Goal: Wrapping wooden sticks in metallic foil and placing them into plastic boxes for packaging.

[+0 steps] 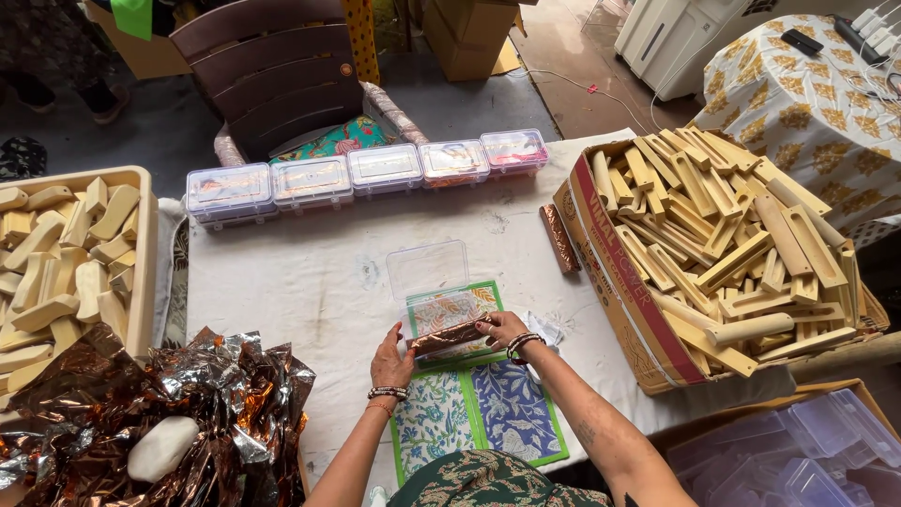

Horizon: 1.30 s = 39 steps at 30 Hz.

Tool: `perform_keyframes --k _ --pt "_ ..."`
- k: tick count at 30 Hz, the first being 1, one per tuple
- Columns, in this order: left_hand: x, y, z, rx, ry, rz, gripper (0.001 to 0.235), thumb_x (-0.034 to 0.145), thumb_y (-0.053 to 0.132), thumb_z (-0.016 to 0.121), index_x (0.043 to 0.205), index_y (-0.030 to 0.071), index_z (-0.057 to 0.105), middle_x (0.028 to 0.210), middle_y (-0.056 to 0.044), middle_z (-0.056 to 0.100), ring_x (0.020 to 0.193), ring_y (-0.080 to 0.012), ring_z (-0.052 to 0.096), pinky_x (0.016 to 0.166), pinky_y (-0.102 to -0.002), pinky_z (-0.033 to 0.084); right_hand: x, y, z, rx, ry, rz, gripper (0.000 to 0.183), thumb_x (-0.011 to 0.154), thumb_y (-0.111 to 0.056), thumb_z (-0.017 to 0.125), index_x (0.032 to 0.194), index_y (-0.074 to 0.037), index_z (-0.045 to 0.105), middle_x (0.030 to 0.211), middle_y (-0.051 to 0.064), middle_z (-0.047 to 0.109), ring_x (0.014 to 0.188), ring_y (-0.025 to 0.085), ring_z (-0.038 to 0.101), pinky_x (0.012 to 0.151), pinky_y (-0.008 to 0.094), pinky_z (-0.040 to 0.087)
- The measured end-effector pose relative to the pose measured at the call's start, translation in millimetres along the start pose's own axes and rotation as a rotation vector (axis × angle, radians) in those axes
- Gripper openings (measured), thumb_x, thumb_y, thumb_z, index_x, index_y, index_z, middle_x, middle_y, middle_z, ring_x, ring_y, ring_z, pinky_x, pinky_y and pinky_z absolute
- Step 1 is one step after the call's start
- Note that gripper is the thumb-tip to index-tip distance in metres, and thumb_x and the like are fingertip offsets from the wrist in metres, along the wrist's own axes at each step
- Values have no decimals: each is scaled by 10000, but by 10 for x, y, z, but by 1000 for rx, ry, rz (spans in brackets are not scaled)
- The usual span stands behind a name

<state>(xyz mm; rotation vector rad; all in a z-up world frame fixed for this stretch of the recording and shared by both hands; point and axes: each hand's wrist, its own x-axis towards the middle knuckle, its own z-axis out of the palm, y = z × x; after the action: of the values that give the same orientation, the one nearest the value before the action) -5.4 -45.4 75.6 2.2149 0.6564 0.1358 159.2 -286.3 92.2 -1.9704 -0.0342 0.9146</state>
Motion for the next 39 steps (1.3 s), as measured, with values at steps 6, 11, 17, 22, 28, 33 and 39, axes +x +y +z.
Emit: perform_keyframes --k 6,11,17,22,28,33,39 --pt "-2 4 27 -56 -55 -69 620 882 150 725 1458 245 515 1302 -53 680 1078 -186 710 894 -365 582 -156 -190 236 -358 174 16 353 952 -416 667 1052 -91 764 925 129 780 764 192 706 732 366 565" --pt "-29 32 -62 -99 -107 -120 542 920 166 699 1432 272 556 1273 -34 709 1014 -175 747 897 -345 584 -130 11 345 -551 436 -166 371 889 -446 720 1052 -118 781 1124 193 619 1031 345 627 953 459 496" --pt "-15 -42 22 -93 -54 -36 517 903 147 709 1391 251 575 1297 -40 685 1042 -171 729 875 -354 588 -395 -182 410 -555 477 -107 385 878 -450 721 1089 -129 743 1175 159 604 1094 352 624 948 456 509" --pt "4 -107 60 -90 -72 -37 579 897 182 724 1432 262 517 1318 -48 663 1047 -167 732 860 -336 602 -388 -187 459 -537 546 -74 378 836 -403 779 1073 -141 642 1115 102 620 1045 302 638 872 466 510" --pt "-24 1 -78 -155 -133 -92 644 911 183 703 1489 290 438 1299 -27 666 1025 -163 742 832 -338 608 -316 -50 481 -439 648 -39 550 739 -469 842 1087 -144 566 1089 45 635 1003 246 667 840 429 535" --pt "123 -568 276 -418 -83 -96 618 920 200 734 1472 159 458 1107 -44 754 942 -137 733 808 -281 588 -259 -22 310 -402 656 -77 551 778 -544 799 1105 -154 588 1076 58 640 999 260 656 823 437 524" --pt "328 -921 351 -1019 -115 -354 481 953 158 654 1400 43 519 1028 -107 757 856 -150 728 655 -240 549 63 -20 -382 -406 799 -81 360 934 -507 665 1041 -163 666 1105 63 670 1014 278 671 871 435 528"
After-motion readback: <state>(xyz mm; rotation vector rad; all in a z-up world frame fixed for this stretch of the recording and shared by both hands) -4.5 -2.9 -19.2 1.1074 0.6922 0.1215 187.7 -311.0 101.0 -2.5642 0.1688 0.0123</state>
